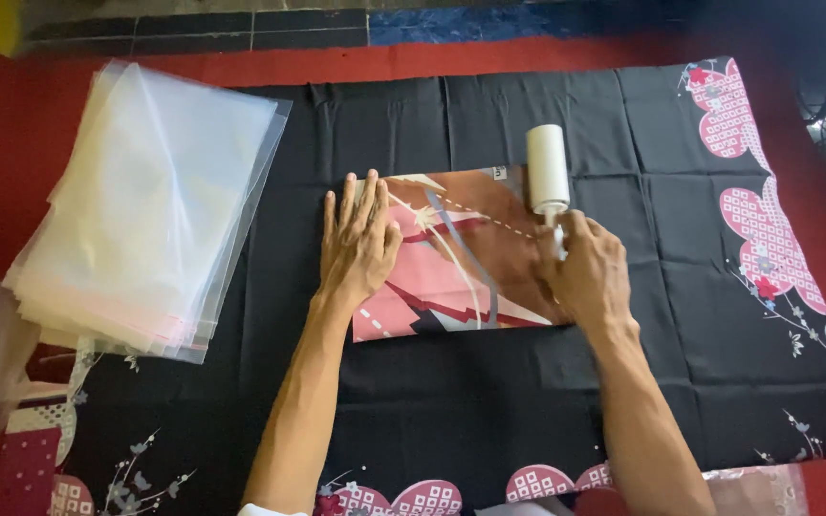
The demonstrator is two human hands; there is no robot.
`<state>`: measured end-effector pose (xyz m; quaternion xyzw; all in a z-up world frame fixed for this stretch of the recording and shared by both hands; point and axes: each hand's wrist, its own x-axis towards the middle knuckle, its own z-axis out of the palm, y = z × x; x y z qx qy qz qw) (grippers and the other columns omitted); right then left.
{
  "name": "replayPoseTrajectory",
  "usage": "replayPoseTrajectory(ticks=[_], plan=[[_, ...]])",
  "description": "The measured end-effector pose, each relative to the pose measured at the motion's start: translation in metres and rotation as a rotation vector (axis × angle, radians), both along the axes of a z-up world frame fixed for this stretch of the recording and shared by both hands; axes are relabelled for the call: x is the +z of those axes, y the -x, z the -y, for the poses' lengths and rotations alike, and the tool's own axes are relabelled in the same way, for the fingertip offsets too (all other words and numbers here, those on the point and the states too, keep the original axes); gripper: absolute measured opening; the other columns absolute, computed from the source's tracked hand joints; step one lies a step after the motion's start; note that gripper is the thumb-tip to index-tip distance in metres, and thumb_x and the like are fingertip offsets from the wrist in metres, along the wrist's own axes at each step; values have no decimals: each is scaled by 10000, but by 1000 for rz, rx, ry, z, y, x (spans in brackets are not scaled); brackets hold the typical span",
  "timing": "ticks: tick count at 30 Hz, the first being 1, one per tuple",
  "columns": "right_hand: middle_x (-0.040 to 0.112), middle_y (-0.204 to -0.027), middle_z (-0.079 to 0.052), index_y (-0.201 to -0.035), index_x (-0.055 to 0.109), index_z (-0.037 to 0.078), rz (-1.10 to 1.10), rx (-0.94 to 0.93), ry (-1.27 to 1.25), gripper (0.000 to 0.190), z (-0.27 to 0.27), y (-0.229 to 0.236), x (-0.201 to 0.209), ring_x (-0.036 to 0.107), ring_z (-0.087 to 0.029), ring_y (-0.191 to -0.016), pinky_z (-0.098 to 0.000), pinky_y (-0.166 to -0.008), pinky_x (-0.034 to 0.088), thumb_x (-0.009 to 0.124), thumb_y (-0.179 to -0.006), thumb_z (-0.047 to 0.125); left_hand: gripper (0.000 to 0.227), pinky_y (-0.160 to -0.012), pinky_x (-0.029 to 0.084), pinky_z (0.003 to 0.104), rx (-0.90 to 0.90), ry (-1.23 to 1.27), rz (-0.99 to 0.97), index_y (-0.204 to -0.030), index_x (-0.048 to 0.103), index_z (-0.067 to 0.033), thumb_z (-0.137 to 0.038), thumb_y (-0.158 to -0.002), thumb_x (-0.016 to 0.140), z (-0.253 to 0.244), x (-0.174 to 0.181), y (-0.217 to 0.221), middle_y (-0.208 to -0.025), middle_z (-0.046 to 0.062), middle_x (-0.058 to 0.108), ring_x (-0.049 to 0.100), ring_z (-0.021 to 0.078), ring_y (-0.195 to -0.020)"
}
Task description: Cleaning a piece of fabric with a lint roller, folding it, and placing it into a plastic sleeve for packaging.
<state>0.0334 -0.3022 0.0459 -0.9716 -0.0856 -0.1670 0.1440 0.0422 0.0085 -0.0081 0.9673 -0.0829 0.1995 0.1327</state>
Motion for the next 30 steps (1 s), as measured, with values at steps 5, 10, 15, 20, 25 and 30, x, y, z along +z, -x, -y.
replayPoseTrajectory(ticks=[5,10,15,20,25,30], plan=[[628,-738,-121,-1027,626,104,101,163,-77,168,-12,32,23,711,-380,-756,-463,-666,560,642,-991,267,607,-1202,260,633,-52,123,-16,-1555,454,-25,-220,-981,481,1,22,-2,-1654,161,378,274,421,-1537],[671,-776,-95,-1088,667,150,30,353,-191,184,-58,65,41,720,-375,-744,-471,-572,557,670,-919,225,624,-1215,235,628,-211,328,-68,-1627,340,-84,-108,-1010,425,21,48,6,-1663,136,377,209,407,-1566],[681,-741,-97,-1126,667,104,-53,377,-208,229,-69,77,32,721,-348,-630,-441,-482,568,671,-952,253,641,-1222,265,584,-275,300,-190,-1612,368,-114,-19,-978,378,14,43,18,-1602,117,476,246,334,-1568],[676,-880,-115,-1204,625,84,-124,429,-173,293,-76,120,27,692,-347,-671,-463,-463,523,644,-957,241,603,-1237,229,594,-220,120,-141,-1595,316,-1,-45,-1001,407,6,39,45,-1648,199,369,252,406,-1558],[690,-955,-87,-1244,597,83,-311,411,-167,302,-68,129,3,679,-304,-663,-466,-473,536,621,-981,230,677,-1239,221,612,-88,-115,-86,-1623,243,-6,-265,-1048,492,6,23,59,-1698,169,271,228,387,-1575],[679,-778,-168,-1042,688,120,-80,108,-131,194,-19,111,-1,714,-416,-726,-484,-595,565,669,-939,283,635,-1243,191,577,-20,-154,-27,-1580,397,-25,-334,-1028,456,8,17,61,-1666,179,355,281,364,-1554]])
